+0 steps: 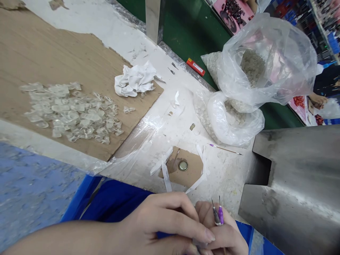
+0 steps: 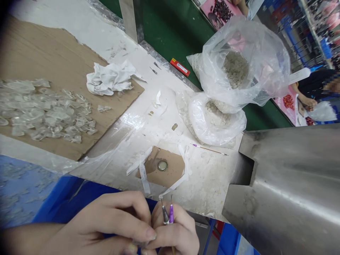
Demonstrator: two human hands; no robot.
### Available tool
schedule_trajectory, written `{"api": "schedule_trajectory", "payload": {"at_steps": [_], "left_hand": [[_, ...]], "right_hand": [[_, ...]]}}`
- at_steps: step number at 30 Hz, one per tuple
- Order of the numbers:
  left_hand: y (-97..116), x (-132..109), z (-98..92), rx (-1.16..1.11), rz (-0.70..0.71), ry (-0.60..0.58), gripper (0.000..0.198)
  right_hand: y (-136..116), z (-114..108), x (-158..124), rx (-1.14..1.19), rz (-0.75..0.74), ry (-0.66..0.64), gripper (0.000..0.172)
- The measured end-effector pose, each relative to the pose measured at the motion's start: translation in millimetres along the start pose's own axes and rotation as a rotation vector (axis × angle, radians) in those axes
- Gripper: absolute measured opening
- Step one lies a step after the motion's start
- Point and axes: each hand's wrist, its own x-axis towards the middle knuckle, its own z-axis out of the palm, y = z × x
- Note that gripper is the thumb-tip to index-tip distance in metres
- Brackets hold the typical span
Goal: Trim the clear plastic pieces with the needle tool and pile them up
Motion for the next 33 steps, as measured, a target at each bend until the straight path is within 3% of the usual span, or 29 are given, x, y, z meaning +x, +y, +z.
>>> {"api": "schedule_trajectory", "payload": {"at_steps": [3, 7, 10, 17, 20, 25, 33], "left_hand": [[2, -1, 0.1, 0.007, -0.017, 0.056, 0.028], [3, 1, 3.9, -0.017, -0.065, 0.116, 0.013], [3, 4, 4.9, 0.044, -0.012, 0.118, 0.008], [9, 6, -5.1, 0.352, 0.160, 0.102, 0.007], [10, 8, -5.9, 0.332, 0.161, 0.113, 0.002], [8, 10, -4.5, 0.224, 0.113, 0.170, 0.013], [9, 8, -8.3, 0.236, 0.084, 0.157, 0.005]], "right_hand": [[-3, 7, 6, 0.075, -0.014, 0.170, 0.013], [-8, 15, 8, 0.031, 0.004, 0.224, 0.012], [-7, 18, 9, 0.013, -0.014, 0.245, 0.012], [-2, 15, 14, 0.202, 0.107, 0.160, 0.018], [-3, 15, 14, 0.233, 0.138, 0.165, 0.017], [-4, 16, 11, 0.211, 0.156, 0.159, 0.017], [1, 19, 7, 0.231, 0.140, 0.186, 0.014]]}}
